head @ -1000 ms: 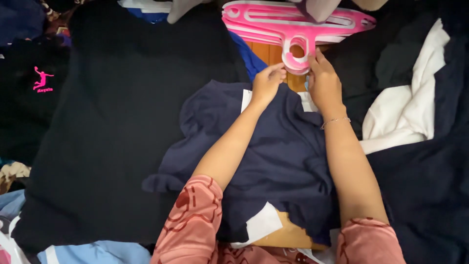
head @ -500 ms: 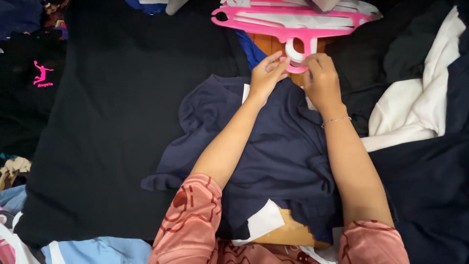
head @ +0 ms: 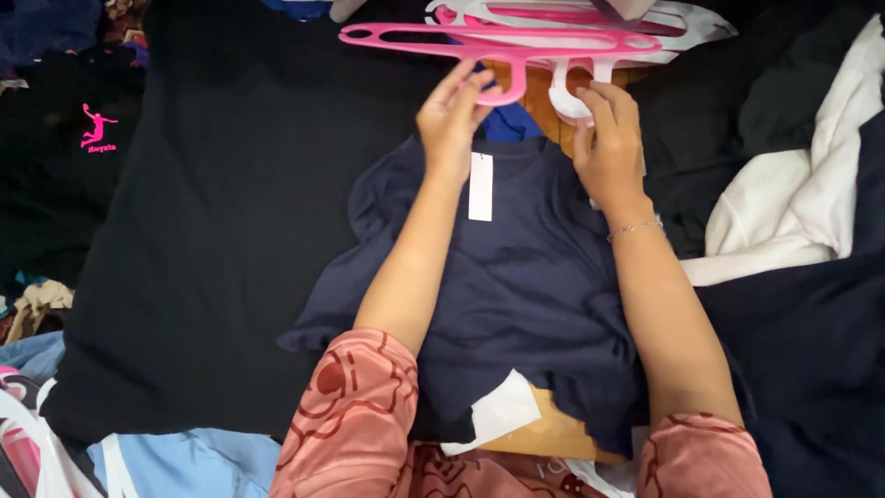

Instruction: Hanging t-shirts onto plastic hangers from a pile of clothes

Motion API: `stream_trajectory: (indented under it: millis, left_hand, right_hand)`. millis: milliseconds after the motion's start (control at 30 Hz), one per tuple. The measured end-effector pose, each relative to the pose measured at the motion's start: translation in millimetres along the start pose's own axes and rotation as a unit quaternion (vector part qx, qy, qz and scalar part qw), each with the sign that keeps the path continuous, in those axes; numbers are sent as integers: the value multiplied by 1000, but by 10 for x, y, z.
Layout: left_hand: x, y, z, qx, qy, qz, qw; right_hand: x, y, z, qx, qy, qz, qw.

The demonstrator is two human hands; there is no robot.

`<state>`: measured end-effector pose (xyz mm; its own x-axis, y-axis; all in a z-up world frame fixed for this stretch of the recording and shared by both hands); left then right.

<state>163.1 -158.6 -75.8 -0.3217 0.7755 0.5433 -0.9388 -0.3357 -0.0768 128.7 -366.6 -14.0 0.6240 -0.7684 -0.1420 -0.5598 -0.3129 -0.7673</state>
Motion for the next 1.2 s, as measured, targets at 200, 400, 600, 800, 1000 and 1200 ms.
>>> stream_trajectory:
  millis: [200, 400, 600, 800, 1000, 1200]
  left_hand:
    - [315, -97, 6, -101, 145, -57, 983]
    - [527, 68, 383, -128, 145, -38, 980]
    - [649, 189, 534, -98, 180, -12, 979]
    - [544, 116, 430, -48, 212, 2, 976]
    - [414, 100, 383, -35, 255, -1, 966]
    - [542, 277, 636, -95, 127, -48, 986]
  right_hand:
    - [52, -1, 28, 11, 95, -12, 995]
    - [29, 28, 1, -53, 175, -48, 982]
    - [10, 39, 26, 4, 240, -121, 963]
    - [-118, 3, -69, -54, 204, -142, 967]
    - [-81, 63, 70, 13, 294, -141, 945]
    - [-65, 5, -39, -9, 250, -124, 960]
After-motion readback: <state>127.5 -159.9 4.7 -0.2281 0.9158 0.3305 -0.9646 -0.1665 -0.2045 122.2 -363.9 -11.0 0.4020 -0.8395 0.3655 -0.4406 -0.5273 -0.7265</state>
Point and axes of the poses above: each hand's wrist, its own y-axis away from the middle knuckle, its own z-axis out of the palm, x = y × z, the point moved 1 cm from there along -y, towards the middle knuckle, and after that the axes turned 11 degrees about y, right-handed, at the moved point
